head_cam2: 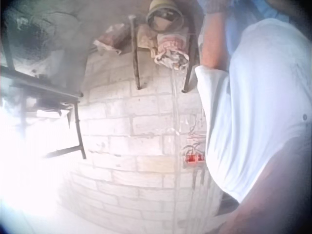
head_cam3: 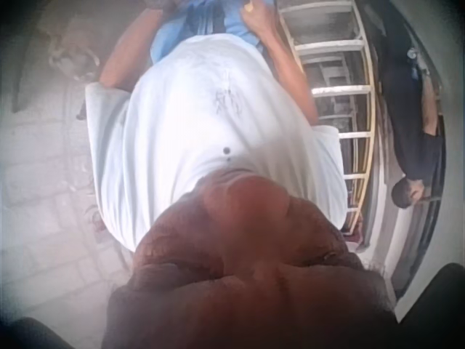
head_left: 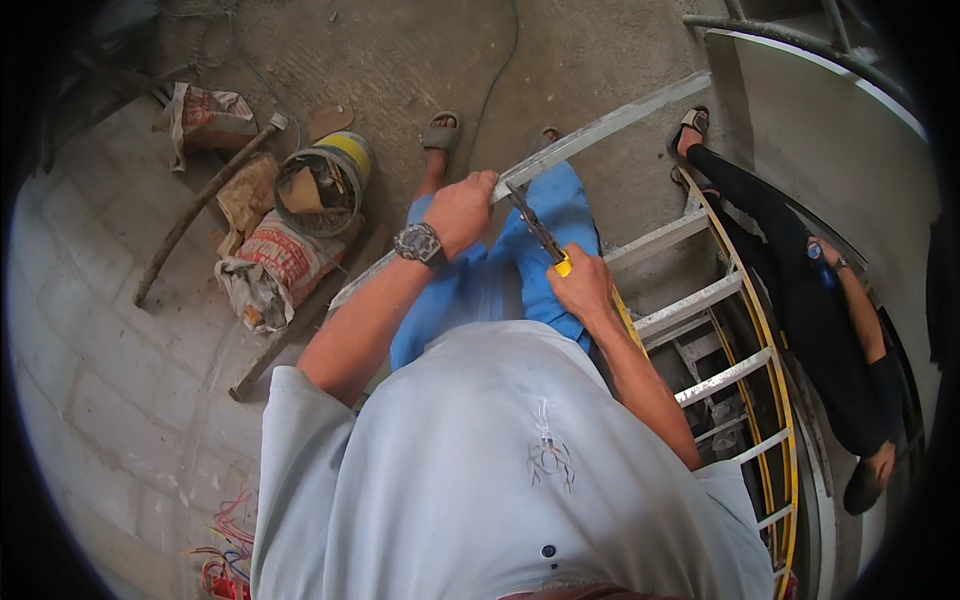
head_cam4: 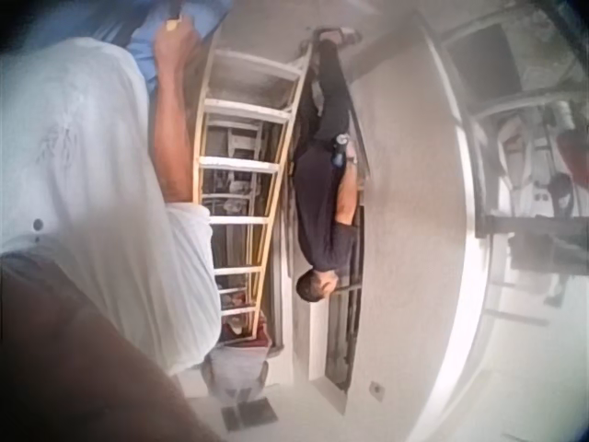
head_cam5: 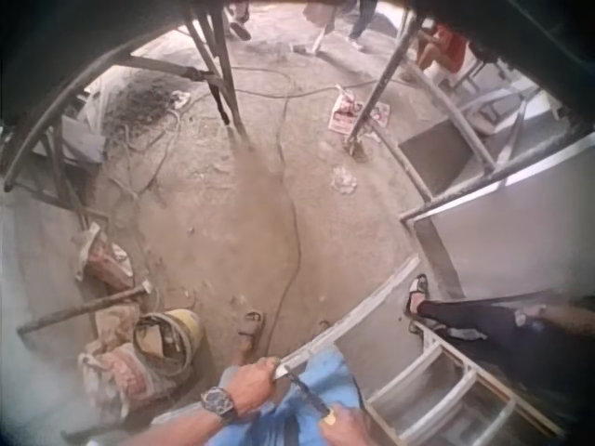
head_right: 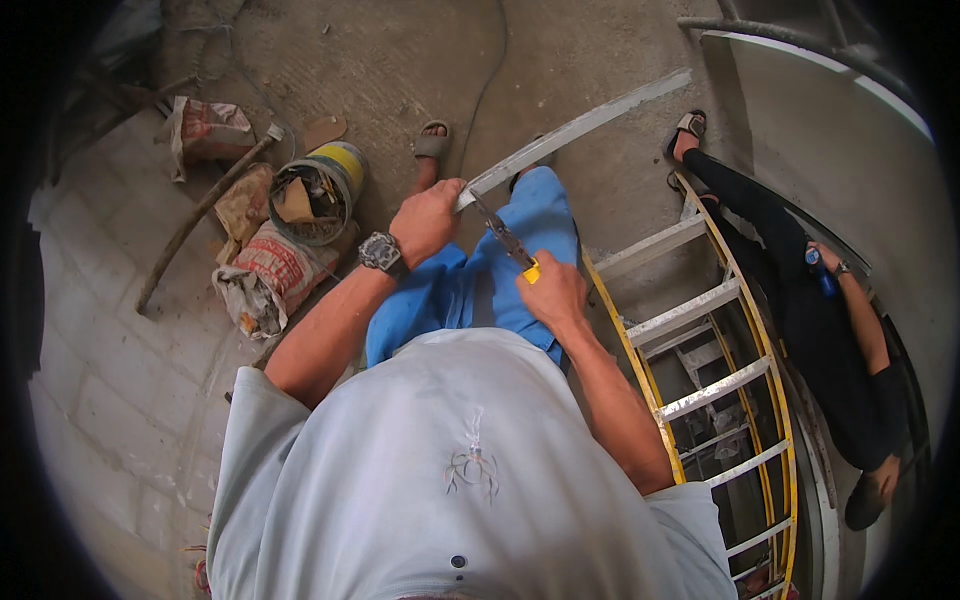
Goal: The person uses yellow-handled tin snips to cut a long, flat metal strap into shorter segments. They repeatedly position the snips, cut through the strap, and separate the pieces while standing in a construction area.
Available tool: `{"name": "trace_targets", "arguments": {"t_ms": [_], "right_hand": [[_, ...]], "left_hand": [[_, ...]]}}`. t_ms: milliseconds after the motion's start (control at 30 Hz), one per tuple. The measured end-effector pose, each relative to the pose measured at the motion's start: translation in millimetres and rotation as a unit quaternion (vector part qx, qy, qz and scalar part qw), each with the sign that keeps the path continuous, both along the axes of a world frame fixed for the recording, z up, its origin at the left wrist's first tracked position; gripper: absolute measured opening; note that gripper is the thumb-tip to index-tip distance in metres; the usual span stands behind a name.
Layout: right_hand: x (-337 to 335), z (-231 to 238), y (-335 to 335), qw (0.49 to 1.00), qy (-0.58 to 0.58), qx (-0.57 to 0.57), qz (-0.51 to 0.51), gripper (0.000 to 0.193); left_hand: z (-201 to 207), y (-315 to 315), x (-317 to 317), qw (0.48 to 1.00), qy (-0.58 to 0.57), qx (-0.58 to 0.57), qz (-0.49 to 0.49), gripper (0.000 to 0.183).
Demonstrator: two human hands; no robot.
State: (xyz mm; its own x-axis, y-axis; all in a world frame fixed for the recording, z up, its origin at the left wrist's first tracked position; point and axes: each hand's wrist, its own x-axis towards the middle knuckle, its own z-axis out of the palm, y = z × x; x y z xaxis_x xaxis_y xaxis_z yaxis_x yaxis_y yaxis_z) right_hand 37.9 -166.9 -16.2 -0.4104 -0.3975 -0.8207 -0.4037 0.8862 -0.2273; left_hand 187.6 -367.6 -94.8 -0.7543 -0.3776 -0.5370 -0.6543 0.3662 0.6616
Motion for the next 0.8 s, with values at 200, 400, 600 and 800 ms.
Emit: {"name": "trace_targets", "arguments": {"t_ms": [200, 400, 600, 800], "right_hand": [[-5, 42, -9, 0.998, -0.055, -0.013, -0.005, 0.047], [-10, 72, 18, 0.997, -0.041, -0.020, -0.058, 0.059], [-24, 77, 8, 0.987, -0.093, -0.047, -0.123, 0.062], [-19, 98, -8, 0.986, -0.126, -0.045, -0.096, 0.060]], "left_hand": [[20, -15, 5, 1.000, 0.002, -0.007, -0.023, 0.046], [54, -58, 11, 0.998, -0.018, -0.044, -0.043, 0.057], [78, -76, 23, 0.996, 0.018, -0.049, -0.074, 0.063], [97, -71, 24, 0.994, 0.022, -0.029, -0.104, 0.065]]}}
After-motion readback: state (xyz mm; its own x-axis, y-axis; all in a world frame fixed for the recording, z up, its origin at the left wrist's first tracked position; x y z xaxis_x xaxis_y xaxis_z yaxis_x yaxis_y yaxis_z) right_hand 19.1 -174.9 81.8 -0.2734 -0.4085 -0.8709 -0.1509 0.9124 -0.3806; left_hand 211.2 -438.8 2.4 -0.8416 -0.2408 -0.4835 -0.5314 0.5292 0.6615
